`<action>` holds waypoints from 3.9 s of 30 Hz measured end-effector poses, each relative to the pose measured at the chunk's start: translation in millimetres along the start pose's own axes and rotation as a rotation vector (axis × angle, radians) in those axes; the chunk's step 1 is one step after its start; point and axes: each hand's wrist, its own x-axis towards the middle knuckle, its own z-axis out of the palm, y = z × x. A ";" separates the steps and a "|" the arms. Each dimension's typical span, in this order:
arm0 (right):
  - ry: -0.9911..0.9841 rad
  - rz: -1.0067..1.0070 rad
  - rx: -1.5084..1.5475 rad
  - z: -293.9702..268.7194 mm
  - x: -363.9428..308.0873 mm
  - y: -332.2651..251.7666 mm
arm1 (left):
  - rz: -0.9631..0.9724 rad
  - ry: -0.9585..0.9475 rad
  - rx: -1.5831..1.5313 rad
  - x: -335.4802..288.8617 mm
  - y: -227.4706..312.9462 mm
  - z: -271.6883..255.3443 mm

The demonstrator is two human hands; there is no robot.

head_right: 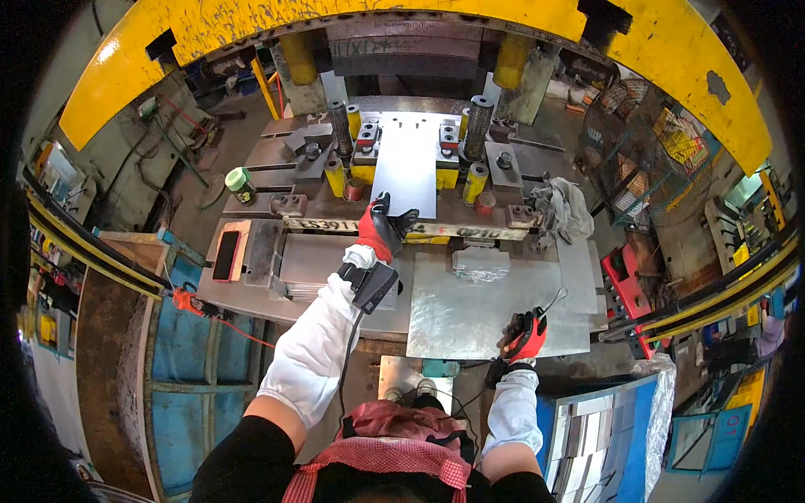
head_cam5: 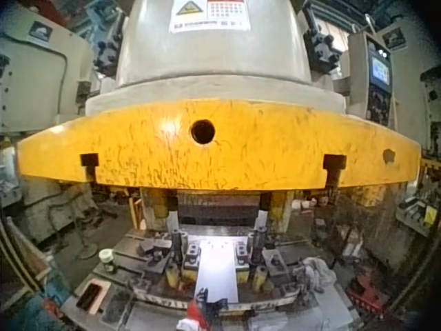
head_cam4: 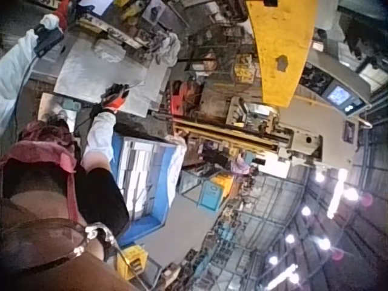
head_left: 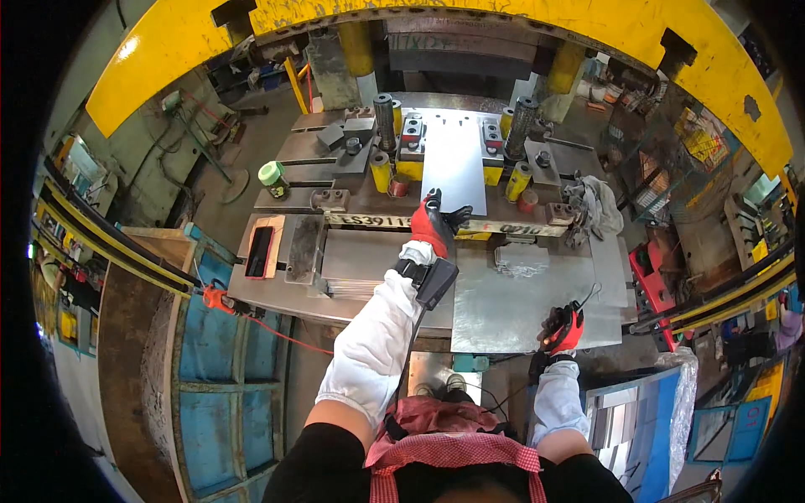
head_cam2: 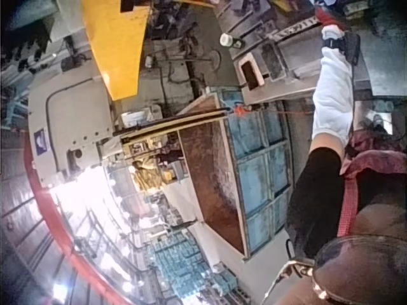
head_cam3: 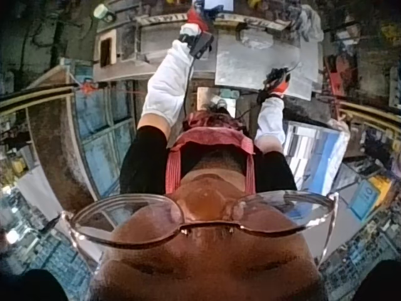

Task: Operating an industrial hydraulic press to stamp metal sheets and removing scrap metal.

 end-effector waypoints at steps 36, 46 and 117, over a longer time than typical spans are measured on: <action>0.059 0.025 -0.038 17.7 -14.9 -10.0 | 0.069 0.112 0.027 3.5 -0.4 0.2; 0.027 -0.017 -0.092 3.5 -1.6 1.0 | 0.147 0.037 0.171 -0.5 -0.4 -6.7; -0.632 0.163 -0.402 92.8 -60.0 -117.1 | 0.173 0.017 0.122 -8.5 -7.3 -2.3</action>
